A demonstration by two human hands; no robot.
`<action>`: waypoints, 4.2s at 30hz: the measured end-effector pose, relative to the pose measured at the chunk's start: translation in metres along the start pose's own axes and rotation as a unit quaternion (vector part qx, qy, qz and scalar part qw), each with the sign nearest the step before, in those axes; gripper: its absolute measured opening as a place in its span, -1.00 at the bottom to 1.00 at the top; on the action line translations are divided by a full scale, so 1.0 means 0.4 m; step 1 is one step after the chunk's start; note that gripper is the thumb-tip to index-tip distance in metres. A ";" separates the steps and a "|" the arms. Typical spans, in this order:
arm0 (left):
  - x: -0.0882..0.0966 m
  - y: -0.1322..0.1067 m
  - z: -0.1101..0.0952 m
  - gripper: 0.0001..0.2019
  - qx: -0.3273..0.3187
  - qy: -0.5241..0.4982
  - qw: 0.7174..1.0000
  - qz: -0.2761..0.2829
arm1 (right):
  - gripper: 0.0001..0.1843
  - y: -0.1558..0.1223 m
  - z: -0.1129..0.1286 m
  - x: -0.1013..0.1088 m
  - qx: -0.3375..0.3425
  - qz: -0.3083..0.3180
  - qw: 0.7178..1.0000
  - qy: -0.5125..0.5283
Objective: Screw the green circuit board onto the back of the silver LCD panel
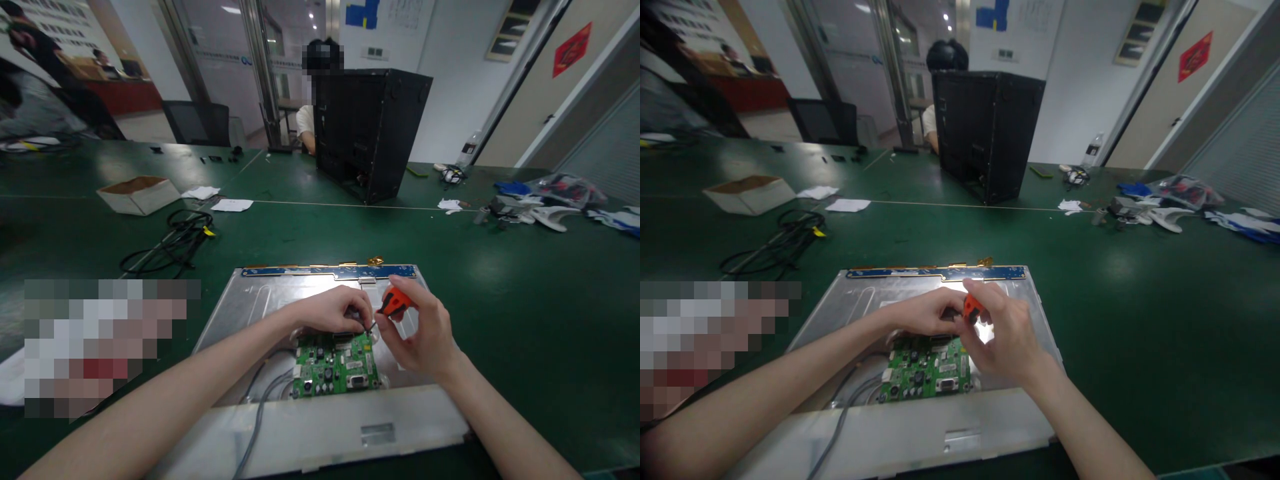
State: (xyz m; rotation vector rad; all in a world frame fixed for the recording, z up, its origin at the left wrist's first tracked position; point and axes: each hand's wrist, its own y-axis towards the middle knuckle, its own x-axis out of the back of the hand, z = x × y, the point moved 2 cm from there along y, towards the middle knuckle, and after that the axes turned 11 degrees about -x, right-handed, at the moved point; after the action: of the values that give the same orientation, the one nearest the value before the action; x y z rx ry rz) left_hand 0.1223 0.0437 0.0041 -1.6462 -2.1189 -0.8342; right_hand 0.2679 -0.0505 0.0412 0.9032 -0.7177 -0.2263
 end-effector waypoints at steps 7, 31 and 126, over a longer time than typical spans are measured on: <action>-0.010 0.000 0.002 -0.78 0.010 0.014 1.000 -0.001 | -0.28 -0.007 -0.002 -0.002 -0.016 0.030 0.999 0.038; -0.015 0.002 0.001 -0.83 0.031 0.033 0.999 -0.009 | -0.33 0.000 0.004 -0.004 -0.003 0.007 1.000 0.007; -0.016 0.004 0.004 -0.91 0.031 0.016 0.999 0.000 | -0.47 0.008 0.010 0.009 -0.041 0.025 0.999 -0.003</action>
State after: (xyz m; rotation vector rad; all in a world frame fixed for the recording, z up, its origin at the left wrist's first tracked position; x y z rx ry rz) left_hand 0.1259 0.0402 -0.0004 -1.5920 -2.1014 -0.7820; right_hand 0.2676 -0.0528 0.0471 0.8057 -0.7300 -0.2135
